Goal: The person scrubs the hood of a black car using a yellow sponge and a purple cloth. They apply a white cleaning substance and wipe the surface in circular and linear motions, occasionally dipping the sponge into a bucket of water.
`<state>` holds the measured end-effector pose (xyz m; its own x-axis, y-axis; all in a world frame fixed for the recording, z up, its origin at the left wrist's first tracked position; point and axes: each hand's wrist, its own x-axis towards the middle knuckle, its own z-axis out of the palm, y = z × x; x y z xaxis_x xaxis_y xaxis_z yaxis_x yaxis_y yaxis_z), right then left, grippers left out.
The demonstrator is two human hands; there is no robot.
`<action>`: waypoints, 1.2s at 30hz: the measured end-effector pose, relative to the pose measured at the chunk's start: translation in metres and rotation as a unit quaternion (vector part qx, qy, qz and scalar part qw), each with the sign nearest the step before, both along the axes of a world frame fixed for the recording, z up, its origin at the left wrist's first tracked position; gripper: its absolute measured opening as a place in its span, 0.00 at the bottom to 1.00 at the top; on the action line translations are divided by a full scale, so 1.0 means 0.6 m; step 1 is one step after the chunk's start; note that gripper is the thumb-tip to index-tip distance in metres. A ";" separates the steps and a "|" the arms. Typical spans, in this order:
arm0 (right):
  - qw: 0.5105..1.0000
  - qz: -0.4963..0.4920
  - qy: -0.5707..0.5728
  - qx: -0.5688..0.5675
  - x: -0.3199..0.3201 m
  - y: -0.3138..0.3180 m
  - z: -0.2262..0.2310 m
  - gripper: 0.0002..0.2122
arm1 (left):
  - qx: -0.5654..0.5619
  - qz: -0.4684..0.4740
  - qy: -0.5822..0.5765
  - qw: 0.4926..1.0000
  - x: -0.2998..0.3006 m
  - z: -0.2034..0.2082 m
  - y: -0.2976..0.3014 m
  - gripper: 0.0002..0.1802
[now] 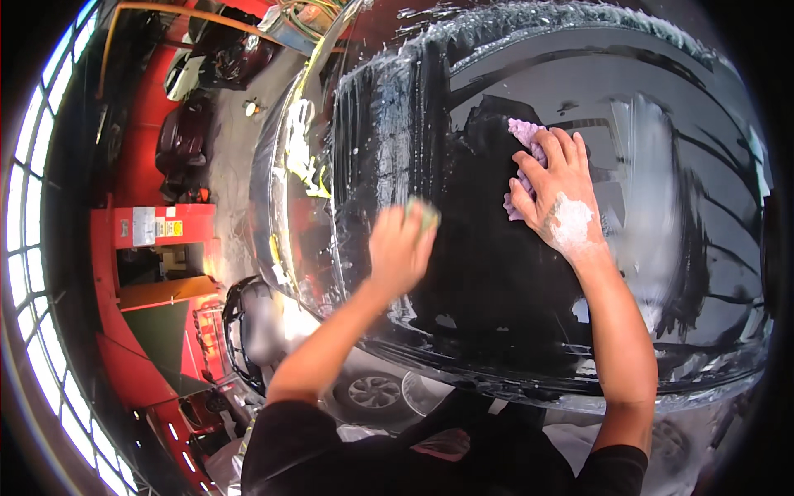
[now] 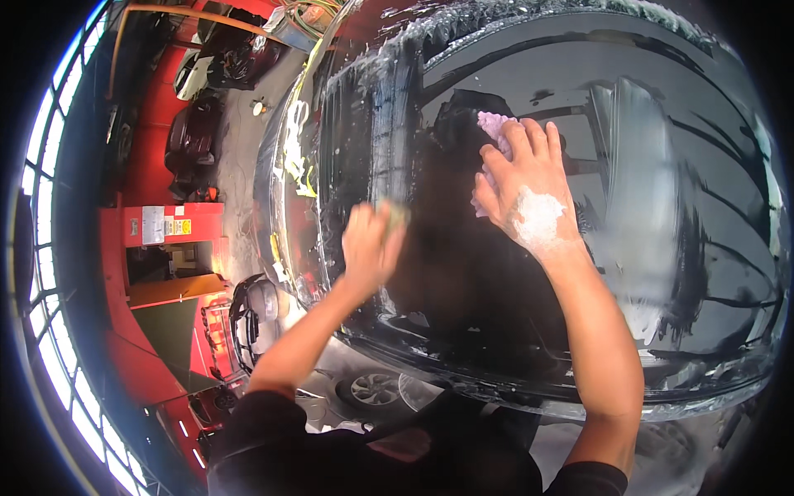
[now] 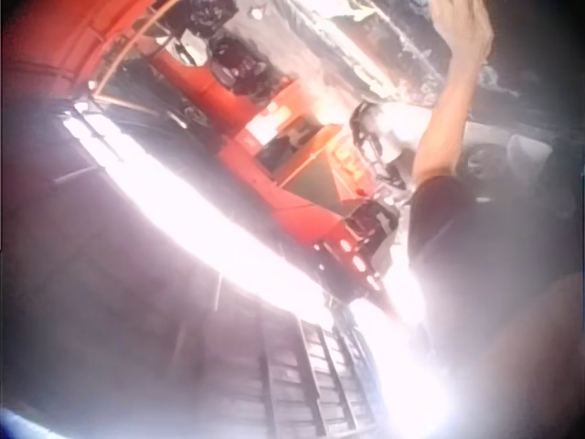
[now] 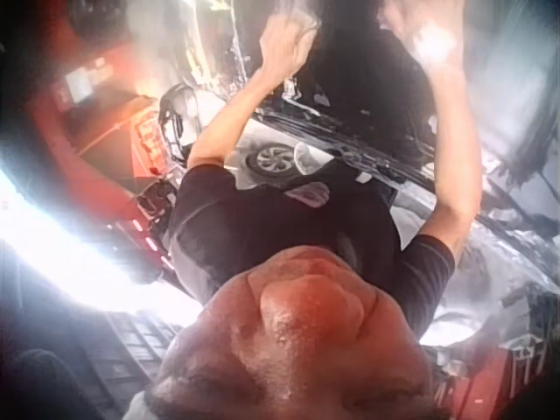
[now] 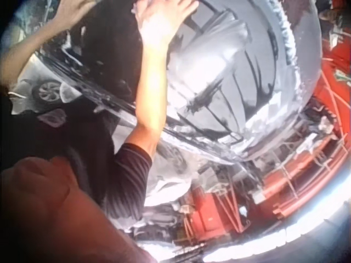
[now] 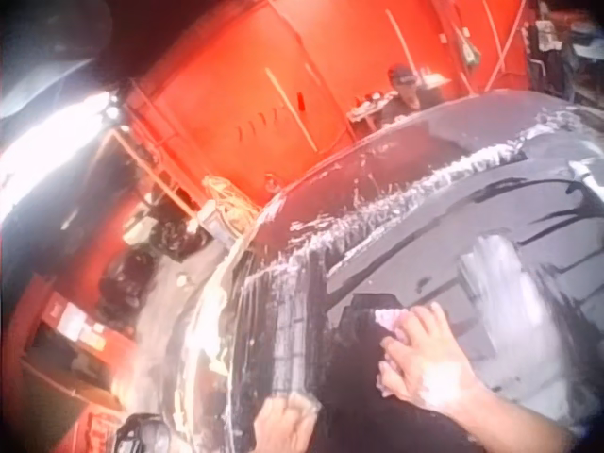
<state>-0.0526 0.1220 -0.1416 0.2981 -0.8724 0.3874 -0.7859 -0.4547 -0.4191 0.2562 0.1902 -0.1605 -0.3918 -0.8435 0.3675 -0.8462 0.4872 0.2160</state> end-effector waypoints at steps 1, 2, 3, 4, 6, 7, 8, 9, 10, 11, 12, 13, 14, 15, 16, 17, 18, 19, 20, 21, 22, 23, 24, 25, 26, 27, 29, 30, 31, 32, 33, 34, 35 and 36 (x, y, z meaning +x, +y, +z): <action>1.000 -0.001 0.000 0.001 0.007 0.006 0.002 0.18 | 0.018 -0.008 -0.006 1.000 0.017 0.007 0.059 0.23; 1.000 -0.002 0.005 -0.002 0.015 0.003 0.002 0.18 | 0.015 -0.020 0.005 1.000 0.028 0.006 0.051 0.23; 1.000 -0.002 0.009 0.003 0.015 0.003 0.005 0.18 | 0.012 -0.041 0.018 0.999 0.031 0.003 0.034 0.23; 1.000 0.005 0.008 0.013 0.018 0.011 0.006 0.18 | 0.008 -0.018 0.011 1.000 0.017 0.010 -0.039 0.22; 1.000 0.012 0.006 0.005 0.027 0.005 0.015 0.17 | -0.024 0.020 -0.004 0.999 -0.002 0.018 -0.235 0.17; 1.000 0.020 0.001 -0.002 0.033 0.004 0.019 0.17 | -0.062 0.006 0.017 0.998 -0.005 0.028 -0.330 0.15; 1.000 0.023 -0.003 0.000 0.039 0.004 0.019 0.17 | -0.082 0.053 0.016 0.995 -0.008 0.030 -0.412 0.14; 1.000 0.026 -0.006 0.001 0.043 0.003 0.017 0.17 | -0.086 0.105 0.004 0.991 -0.015 0.026 -0.459 0.13; 1.000 0.029 -0.007 0.003 0.037 0.001 0.017 0.17 | -0.089 0.158 -0.005 0.983 -0.030 0.024 -0.480 0.13; 1.000 0.017 -0.006 -0.004 0.023 -0.002 0.009 0.17 | -0.096 0.129 0.007 0.987 -0.049 0.014 -0.473 0.13; 1.000 0.014 -0.001 -0.006 0.014 -0.003 0.004 0.17 | -0.097 0.097 0.014 0.990 -0.061 0.001 -0.443 0.13; 1.000 0.004 0.003 -0.005 0.003 -0.008 -0.001 0.17 | -0.076 0.065 0.035 0.994 -0.077 0.001 -0.373 0.12; 1.000 -0.001 0.008 0.000 -0.003 -0.005 -0.003 0.17 | -0.058 0.044 0.035 0.997 -0.076 0.000 -0.292 0.12; 1.000 -0.003 0.010 0.003 -0.005 -0.004 0.002 0.17 | -0.033 0.022 0.037 0.999 -0.068 -0.001 -0.202 0.16; 1.000 -0.002 0.008 0.000 0.001 -0.004 0.005 0.17 | -0.020 -0.016 0.029 0.999 -0.045 0.000 -0.108 0.23; 1.000 -0.003 0.007 -0.001 0.005 -0.003 0.010 0.17 | -0.011 -0.041 0.021 0.999 -0.028 0.002 -0.029 0.24; 1.000 -0.002 0.009 0.001 0.012 -0.001 0.007 0.17 | 0.002 -0.064 0.016 0.998 -0.012 0.001 0.016 0.25; 1.000 0.001 0.003 -0.001 0.017 0.003 0.001 0.16 | -0.008 -0.095 0.007 0.995 -0.006 0.004 -0.006 0.26; 1.000 -0.001 0.004 0.005 0.016 0.005 0.000 0.16 | -0.018 -0.128 0.000 0.992 -0.007 0.004 -0.049 0.26; 1.000 0.005 0.002 0.010 0.021 0.009 0.003 0.16 | -0.014 -0.139 0.000 0.990 -0.006 0.006 -0.121 0.25; 1.000 0.003 0.004 0.006 0.019 0.002 0.004 0.16 | -0.033 -0.127 0.005 0.991 -0.026 0.013 -0.210 0.20; 1.000 0.009 -0.003 -0.004 0.026 0.003 0.014 0.16 | -0.019 -0.052 -0.006 0.998 -0.039 0.033 -0.296 0.14; 1.000 0.019 -0.010 -0.001 0.033 0.005 0.016 0.16 | -0.048 -0.044 0.019 0.998 -0.037 0.038 -0.392 0.13; 1.000 0.027 -0.016 -0.002 0.041 0.003 0.018 0.16 | -0.058 0.036 0.009 0.998 -0.034 0.039 -0.473 0.14; 0.999 0.033 -0.017 -0.001 0.039 0.001 0.022 0.16 | -0.077 0.107 -0.004 0.991 -0.042 0.030 -0.517 0.14; 1.000 0.025 -0.012 -0.001 0.028 0.001 0.018 0.16 | -0.084 0.106 -0.004 0.991 -0.065 0.023 -0.514 0.14; 1.000 0.017 -0.009 -0.002 0.016 -0.005 0.008 0.17 | -0.089 0.071 0.000 0.993 -0.071 0.013 -0.472 0.14; 1.000 0.007 -0.007 -0.006 0.006 -0.012 0.005 0.17 | -0.081 0.025 0.034 0.996 -0.080 0.007 -0.399 0.12; 1.000 0.002 -0.004 -0.002 0.000 -0.009 0.000 0.17 | -0.048 0.032 0.016 0.998 -0.074 0.002 -0.314 0.14; 1.000 -0.005 -0.002 -0.001 -0.006 -0.006 -0.003 0.17 | -0.047 0.020 0.018 0.999 -0.057 -0.009 -0.222 0.18; 1.000 -0.003 -0.009 -0.008 -0.004 -0.005 -0.003 0.16 | -0.019 0.001 0.012 1.000 -0.033 -0.004 -0.126 0.22; 1.000 -0.006 -0.008 -0.002 0.001 -0.002 -0.001 0.16 | 0.007 -0.011 0.010 1.000 -0.013 0.000 -0.043 0.23; 1.000 -0.006 -0.002 0.003 0.011 0.002 0.001 0.16 | 0.004 -0.035 0.015 0.999 0.000 0.001 -0.047 0.23; 1.000 -0.011 0.008 0.006 0.013 0.000 0.003 0.16 | -0.002 -0.064 0.024 0.998 0.006 0.000 -0.061 0.23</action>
<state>-0.0447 0.1218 -0.1396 0.2842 -0.8837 0.3719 -0.8026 -0.4315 -0.4118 0.2597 0.1537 -0.1608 -0.4780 -0.7858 0.3924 -0.7659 0.5916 0.2519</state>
